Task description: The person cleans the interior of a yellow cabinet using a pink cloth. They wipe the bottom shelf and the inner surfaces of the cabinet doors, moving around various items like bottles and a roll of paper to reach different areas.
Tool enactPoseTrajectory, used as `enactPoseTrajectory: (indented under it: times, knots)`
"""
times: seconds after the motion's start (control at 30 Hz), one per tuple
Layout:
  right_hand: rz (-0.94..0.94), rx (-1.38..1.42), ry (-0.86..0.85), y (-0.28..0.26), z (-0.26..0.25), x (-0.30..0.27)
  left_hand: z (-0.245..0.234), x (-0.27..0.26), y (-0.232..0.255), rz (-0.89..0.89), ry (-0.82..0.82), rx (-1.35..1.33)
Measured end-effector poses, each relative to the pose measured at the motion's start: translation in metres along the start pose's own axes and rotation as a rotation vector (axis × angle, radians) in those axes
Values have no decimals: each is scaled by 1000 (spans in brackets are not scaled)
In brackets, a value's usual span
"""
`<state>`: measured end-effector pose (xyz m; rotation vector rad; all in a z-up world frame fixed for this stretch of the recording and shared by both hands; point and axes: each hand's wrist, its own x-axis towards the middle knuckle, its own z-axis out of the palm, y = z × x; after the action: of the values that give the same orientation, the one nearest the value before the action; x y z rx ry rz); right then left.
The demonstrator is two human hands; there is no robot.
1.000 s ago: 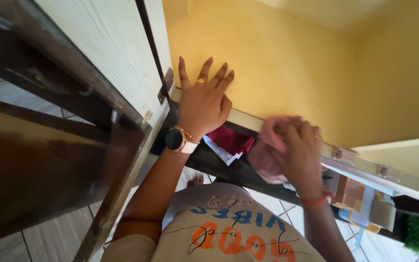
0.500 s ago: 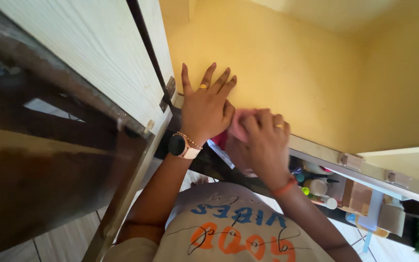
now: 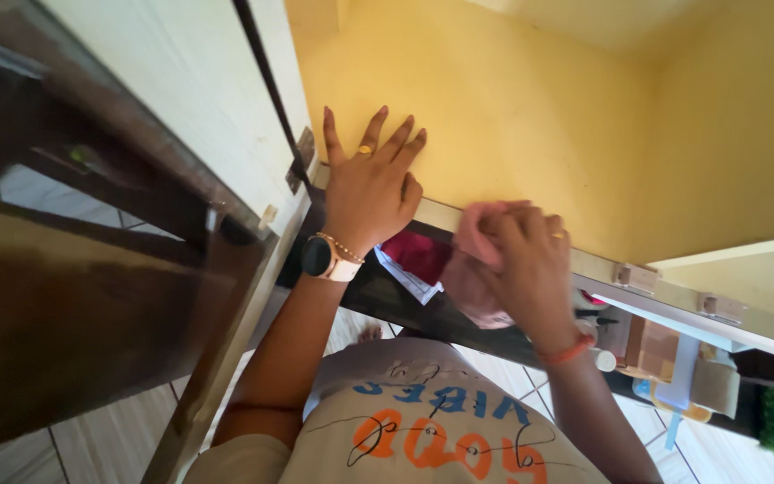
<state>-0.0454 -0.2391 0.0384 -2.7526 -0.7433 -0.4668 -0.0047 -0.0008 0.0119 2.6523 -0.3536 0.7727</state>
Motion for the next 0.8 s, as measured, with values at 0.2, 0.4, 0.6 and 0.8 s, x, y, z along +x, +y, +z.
enactPoseTrajectory:
  times: [0.2,0.4,0.6,0.8]
  knots:
    - [143,11,-10,41,-17,-23,2,7,-1,-3,-5,-32]
    - [125,-69,-38,36,-10,-7,1,12,-2,-16,-3,-44]
    - [10,-46,11,0,5,16,2,10,-3,-26,-5,-34]
    - [-79,-127,-5,-40,23,36,0,5,2,-15,10,-1]
